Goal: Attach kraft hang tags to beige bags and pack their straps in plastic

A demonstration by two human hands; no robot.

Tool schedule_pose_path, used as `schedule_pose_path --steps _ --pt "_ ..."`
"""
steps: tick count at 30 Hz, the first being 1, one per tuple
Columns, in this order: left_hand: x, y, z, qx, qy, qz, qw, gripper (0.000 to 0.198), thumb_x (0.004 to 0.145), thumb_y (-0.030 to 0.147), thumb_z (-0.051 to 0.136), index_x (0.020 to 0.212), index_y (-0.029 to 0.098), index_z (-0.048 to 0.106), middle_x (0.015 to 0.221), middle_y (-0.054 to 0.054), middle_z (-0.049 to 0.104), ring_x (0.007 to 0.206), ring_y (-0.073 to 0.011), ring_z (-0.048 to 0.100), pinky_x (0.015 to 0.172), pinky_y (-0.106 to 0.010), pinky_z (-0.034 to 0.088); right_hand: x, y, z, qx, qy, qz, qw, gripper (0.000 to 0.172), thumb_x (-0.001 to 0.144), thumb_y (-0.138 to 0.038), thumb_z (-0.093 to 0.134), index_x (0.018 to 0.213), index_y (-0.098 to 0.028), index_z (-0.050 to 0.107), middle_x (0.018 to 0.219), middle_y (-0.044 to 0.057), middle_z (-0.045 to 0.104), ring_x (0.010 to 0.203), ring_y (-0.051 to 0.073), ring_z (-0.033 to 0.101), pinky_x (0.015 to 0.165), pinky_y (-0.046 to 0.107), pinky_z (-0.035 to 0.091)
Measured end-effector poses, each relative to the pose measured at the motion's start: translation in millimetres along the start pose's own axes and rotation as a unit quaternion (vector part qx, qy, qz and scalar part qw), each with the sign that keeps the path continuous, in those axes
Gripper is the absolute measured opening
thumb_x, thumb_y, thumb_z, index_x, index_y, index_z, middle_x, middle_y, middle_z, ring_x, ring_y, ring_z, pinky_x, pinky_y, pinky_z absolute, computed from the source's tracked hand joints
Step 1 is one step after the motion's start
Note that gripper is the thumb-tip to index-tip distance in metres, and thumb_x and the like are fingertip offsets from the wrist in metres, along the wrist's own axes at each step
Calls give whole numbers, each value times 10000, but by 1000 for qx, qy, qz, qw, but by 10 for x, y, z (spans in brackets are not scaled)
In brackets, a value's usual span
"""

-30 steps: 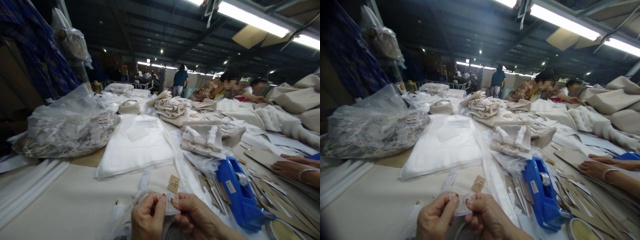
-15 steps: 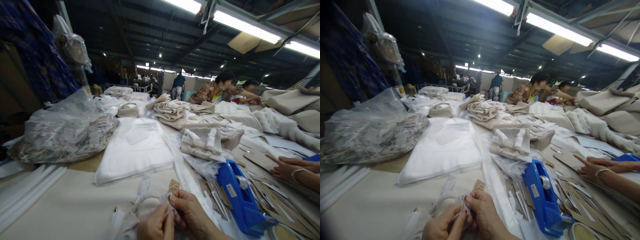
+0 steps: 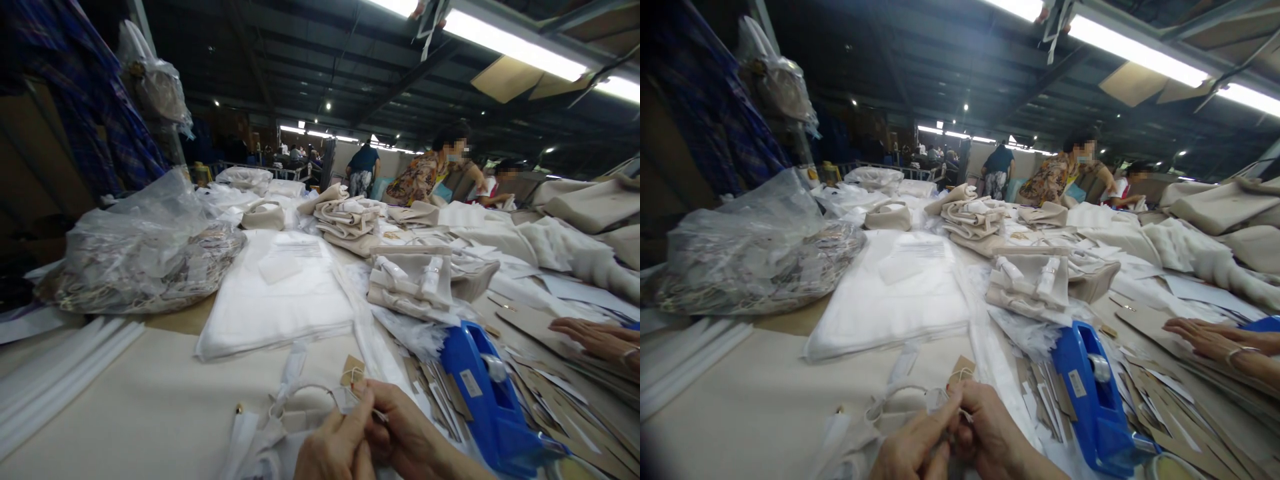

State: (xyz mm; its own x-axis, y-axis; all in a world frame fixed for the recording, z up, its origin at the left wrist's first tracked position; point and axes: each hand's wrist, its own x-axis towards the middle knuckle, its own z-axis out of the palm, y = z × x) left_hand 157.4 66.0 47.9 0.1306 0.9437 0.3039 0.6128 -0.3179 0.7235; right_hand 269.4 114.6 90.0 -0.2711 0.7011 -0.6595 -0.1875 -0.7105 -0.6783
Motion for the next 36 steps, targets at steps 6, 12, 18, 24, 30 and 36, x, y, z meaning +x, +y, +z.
schedule_pose_path --steps 6,12,18,24,30,36 --pt "109 -51 -123 39 78 -12 996 485 717 43 401 1077 245 654 801 -44 614 696 -154 633 609 -199 476 -73 -32 -15 -1 15 10 1000 284 509 -379 645 588 -174 465 365 -92 392 322 13 250 384 166 141" --pt "141 -105 -102 5 129 12 992 311 800 56 392 741 213 653 801 -25 568 653 -107 571 602 -180 409 -64 -205 -162 -88 -9 -42 995 242 506 -286 653 667 -154 530 514 -45 531 376 26 348 371 173 166" --pt "146 -26 -252 -188 90 -128 970 219 811 275 506 654 200 639 515 43 483 506 -101 464 539 -199 348 242 -262 -357 -237 20 -143 961 167 516 -266 610 626 -141 615 540 -30 581 367 36 302 388 220 157" --pt "144 98 -385 -282 129 -236 921 251 747 385 555 620 189 647 414 66 422 442 -86 394 509 -205 309 422 -164 -329 -274 -70 -115 952 99 478 -208 677 534 -141 628 466 -54 512 483 67 393 507 219 265" --pt "131 147 -369 -331 190 -217 898 226 718 356 631 571 187 661 388 58 466 417 -75 407 492 -197 322 491 -126 -368 -288 -107 -101 946 110 516 -231 653 544 -140 597 436 -54 469 432 67 345 480 228 233" --pt "105 161 -334 -453 248 -102 850 85 760 204 653 741 242 727 581 46 624 448 -64 501 499 -182 378 342 -176 -423 -275 -97 -218 931 315 558 -306 720 839 -172 677 716 -31 546 647 101 442 623 231 325"
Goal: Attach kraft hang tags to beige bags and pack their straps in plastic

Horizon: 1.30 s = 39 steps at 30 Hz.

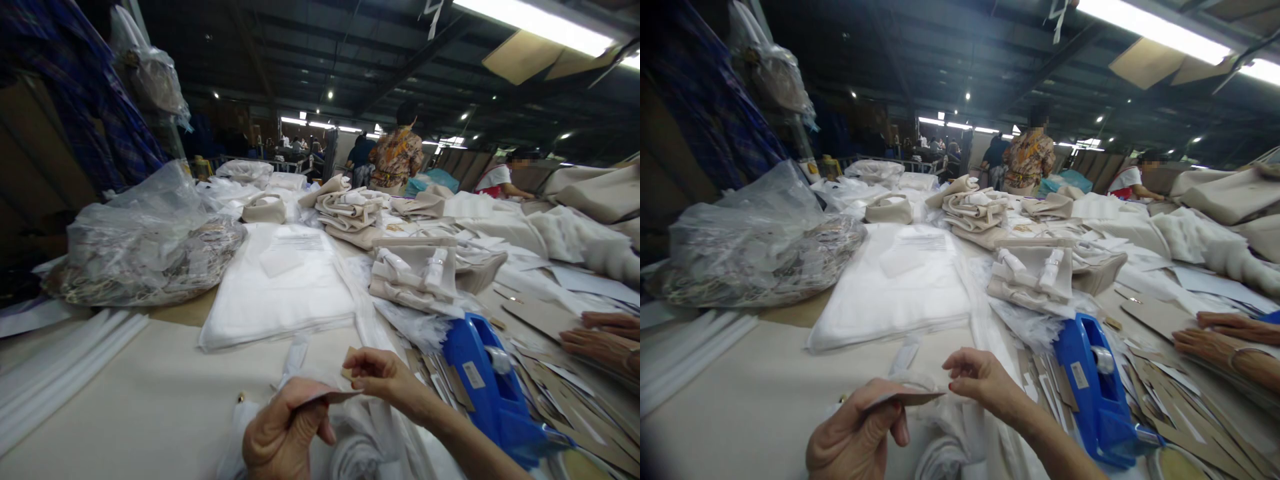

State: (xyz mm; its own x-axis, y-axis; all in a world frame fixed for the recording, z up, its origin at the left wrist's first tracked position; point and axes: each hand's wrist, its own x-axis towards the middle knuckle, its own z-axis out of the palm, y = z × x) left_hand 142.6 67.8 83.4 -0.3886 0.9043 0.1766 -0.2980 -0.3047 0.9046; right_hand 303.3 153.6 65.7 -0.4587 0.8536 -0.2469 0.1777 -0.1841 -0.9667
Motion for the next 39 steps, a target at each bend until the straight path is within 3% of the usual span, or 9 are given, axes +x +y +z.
schedule_pose_path --steps 6,9,13,16,22,27,30,35,39 --pt "-24 -85 48 36 -81 -31 996 100 799 237 610 814 202 703 636 13 640 492 -94 545 526 -201 431 -89 -92 120 -68 -81 -48 993 304 716 -451 654 668 -152 684 586 -21 492 596 111 422 586 240 323" --pt "8 -285 31 209 -78 -93 970 306 823 231 489 1099 149 593 787 -58 682 613 -160 613 593 -256 489 -76 -21 145 16 -28 -34 999 358 772 -474 575 692 -140 676 608 -3 546 579 102 438 558 224 323" --pt "72 -477 -9 437 -153 -69 884 458 813 131 298 1213 59 510 1000 -187 662 926 -255 639 786 -362 504 -58 81 129 143 58 25 988 291 695 -409 677 691 -118 666 611 7 587 553 73 459 522 180 325" --pt "103 -463 -8 459 -216 -73 859 472 812 86 258 1208 56 512 1114 -195 623 1067 -243 590 913 -376 468 14 154 124 233 134 98 958 334 592 -417 755 619 -120 604 578 8 579 491 59 470 453 157 319" --pt "97 -445 21 483 -229 -88 841 445 826 41 276 1193 58 526 1142 -180 620 1086 -233 581 954 -376 457 211 219 138 209 171 199 942 292 795 -274 590 552 -134 509 493 19 532 393 58 466 411 150 339" --pt "109 -493 20 503 -220 -36 835 418 819 12 333 1181 56 539 1164 -176 615 1115 -223 563 991 -360 436 -40 42 94 110 212 128 963 170 791 -267 602 750 -108 643 711 61 632 616 133 570 568 224 450" --pt "129 -494 16 517 -213 -11 829 427 803 -8 363 1191 48 534 1165 -168 621 1115 -211 568 993 -336 437 -484 -10 154 -43 300 -9 953 214 785 -288 625 958 -163 644 949 70 645 850 190 581 727 281 473" --pt "148 -478 22 544 -191 12 817 392 796 20 427 1162 85 552 1146 -139 639 1069 -194 601 943 -308 471 -1185 301 656 -449 202 -390 778 217 856 -102 510 1054 -146 589 911 64 672 849 161 599 770 263 462" --pt "152 -412 75 575 -157 16 803 365 826 83 458 1185 87 525 1151 -143 624 1061 -209 599 925 -321 472 -1240 630 991 -546 232 -429 682 230 885 -57 404 793 -145 596 612 1 592 567 131 514 557 272 359"
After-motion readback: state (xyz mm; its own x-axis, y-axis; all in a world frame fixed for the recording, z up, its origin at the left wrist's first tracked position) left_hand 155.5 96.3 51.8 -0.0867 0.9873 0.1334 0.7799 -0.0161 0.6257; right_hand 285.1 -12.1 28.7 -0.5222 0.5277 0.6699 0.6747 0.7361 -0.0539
